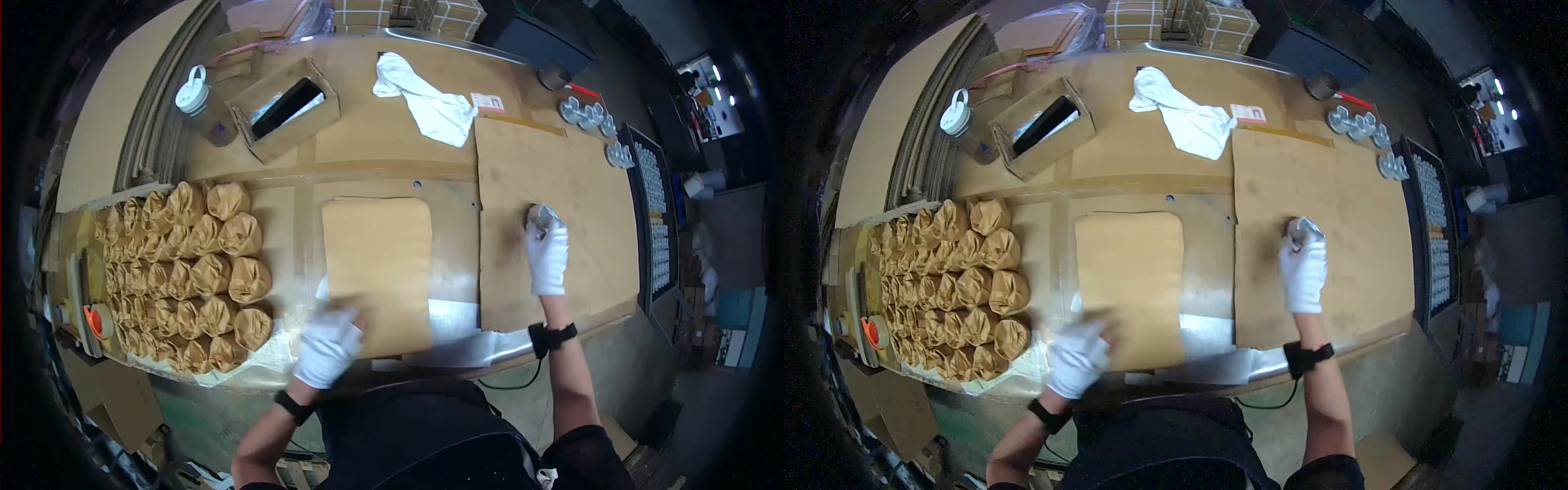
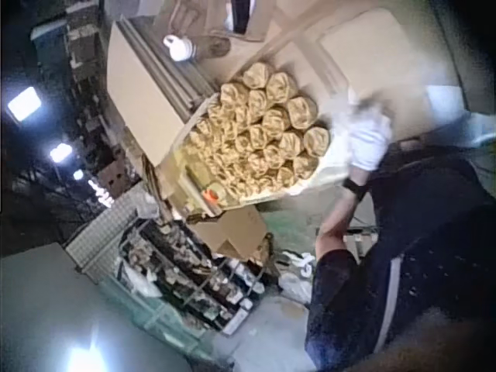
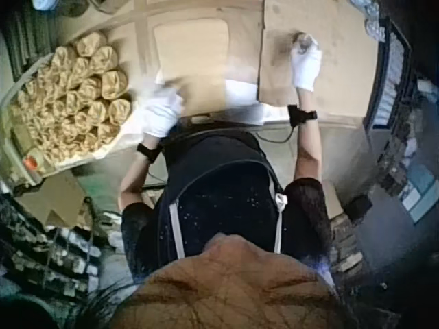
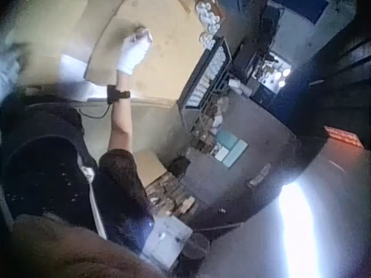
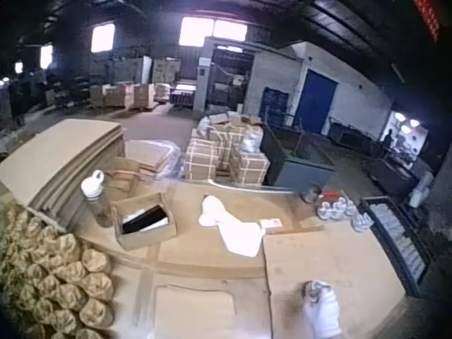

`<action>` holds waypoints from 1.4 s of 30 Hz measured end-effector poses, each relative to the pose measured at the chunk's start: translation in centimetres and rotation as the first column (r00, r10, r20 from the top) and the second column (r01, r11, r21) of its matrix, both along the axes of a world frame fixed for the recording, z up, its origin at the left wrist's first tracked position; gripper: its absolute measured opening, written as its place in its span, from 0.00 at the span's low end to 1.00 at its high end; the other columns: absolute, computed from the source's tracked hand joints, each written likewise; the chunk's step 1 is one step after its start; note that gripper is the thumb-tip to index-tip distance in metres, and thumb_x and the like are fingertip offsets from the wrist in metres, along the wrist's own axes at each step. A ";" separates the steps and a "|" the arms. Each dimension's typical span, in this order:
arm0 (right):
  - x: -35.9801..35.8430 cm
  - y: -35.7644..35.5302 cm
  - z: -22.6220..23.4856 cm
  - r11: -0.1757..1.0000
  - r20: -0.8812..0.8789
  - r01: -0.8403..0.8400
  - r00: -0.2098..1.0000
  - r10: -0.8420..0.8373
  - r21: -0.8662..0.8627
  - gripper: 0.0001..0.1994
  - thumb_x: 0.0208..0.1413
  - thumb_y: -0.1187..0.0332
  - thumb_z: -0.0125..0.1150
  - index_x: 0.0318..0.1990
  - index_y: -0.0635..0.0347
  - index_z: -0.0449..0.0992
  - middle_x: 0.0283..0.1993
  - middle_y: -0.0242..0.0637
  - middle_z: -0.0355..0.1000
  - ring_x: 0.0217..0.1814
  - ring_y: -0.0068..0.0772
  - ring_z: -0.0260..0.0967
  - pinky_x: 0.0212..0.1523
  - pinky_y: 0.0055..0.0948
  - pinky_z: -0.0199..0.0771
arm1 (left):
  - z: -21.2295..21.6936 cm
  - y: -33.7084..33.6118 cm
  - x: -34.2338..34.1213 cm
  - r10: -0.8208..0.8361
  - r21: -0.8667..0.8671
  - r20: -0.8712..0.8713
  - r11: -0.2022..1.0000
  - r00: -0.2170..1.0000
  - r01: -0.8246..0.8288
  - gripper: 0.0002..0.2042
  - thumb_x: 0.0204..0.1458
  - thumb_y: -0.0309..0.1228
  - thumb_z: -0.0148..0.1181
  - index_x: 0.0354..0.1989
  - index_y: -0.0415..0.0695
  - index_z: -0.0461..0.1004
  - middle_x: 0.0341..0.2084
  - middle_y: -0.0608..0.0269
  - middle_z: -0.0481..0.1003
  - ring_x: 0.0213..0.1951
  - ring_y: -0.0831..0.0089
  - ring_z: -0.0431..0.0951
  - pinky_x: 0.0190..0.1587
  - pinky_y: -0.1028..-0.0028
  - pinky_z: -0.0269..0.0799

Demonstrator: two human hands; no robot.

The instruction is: The person wraps small metal objects in brown paper on a wooden table. They pick up a metal object, place it on a sheet of paper, fold the paper around it, and set the wrapped bundle aside. The process is repeated continuously throughout the clip.

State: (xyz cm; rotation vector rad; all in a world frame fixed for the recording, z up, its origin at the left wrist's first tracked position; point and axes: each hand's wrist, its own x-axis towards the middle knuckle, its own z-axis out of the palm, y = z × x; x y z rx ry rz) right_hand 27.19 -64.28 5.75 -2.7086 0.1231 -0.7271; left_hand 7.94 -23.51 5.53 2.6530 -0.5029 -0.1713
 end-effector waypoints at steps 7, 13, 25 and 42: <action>1.4 -4.3 0.1 0.846 -0.453 -0.005 0.846 -0.281 -0.533 0.14 0.50 0.59 0.66 0.41 0.55 0.80 0.37 0.48 0.80 0.39 0.50 0.79 0.39 0.44 0.80 | -3.6 -4.2 -3.9 -0.050 0.028 0.310 0.999 0.949 0.043 0.17 0.50 0.32 0.62 0.50 0.50 0.75 0.57 0.63 0.69 0.57 0.61 0.69 0.59 0.57 0.65; -1.3 2.8 4.8 0.955 -0.629 -0.159 0.723 0.284 0.249 0.12 0.54 0.60 0.66 0.39 0.57 0.82 0.36 0.42 0.81 0.38 0.27 0.78 0.42 0.32 0.79 | -4.5 -4.2 -5.1 0.002 0.002 0.375 1.000 0.927 -0.002 0.15 0.53 0.32 0.62 0.50 0.50 0.75 0.57 0.64 0.70 0.58 0.61 0.69 0.61 0.56 0.63; -11.6 18.9 -0.6 0.330 -0.492 0.584 0.139 0.860 0.742 0.21 0.59 0.51 0.63 0.50 0.58 0.78 0.39 0.34 0.78 0.35 0.30 0.75 0.35 0.33 0.76 | 1.5 -2.4 -2.5 -0.005 -0.136 -0.316 0.990 0.949 -0.040 0.13 0.56 0.30 0.57 0.49 0.42 0.73 0.49 0.52 0.73 0.54 0.54 0.73 0.56 0.59 0.70; -1.2 20.8 3.8 0.587 -0.785 -0.809 0.380 0.490 -0.026 0.47 0.32 0.48 0.77 0.62 0.59 0.65 0.56 0.48 0.69 0.60 0.48 0.66 0.59 0.43 0.67 | 1.2 -0.3 15.2 -0.210 -0.048 0.135 0.975 0.968 0.218 0.37 0.40 0.58 0.67 0.50 0.39 0.72 0.45 0.46 0.76 0.50 0.50 0.77 0.55 0.58 0.71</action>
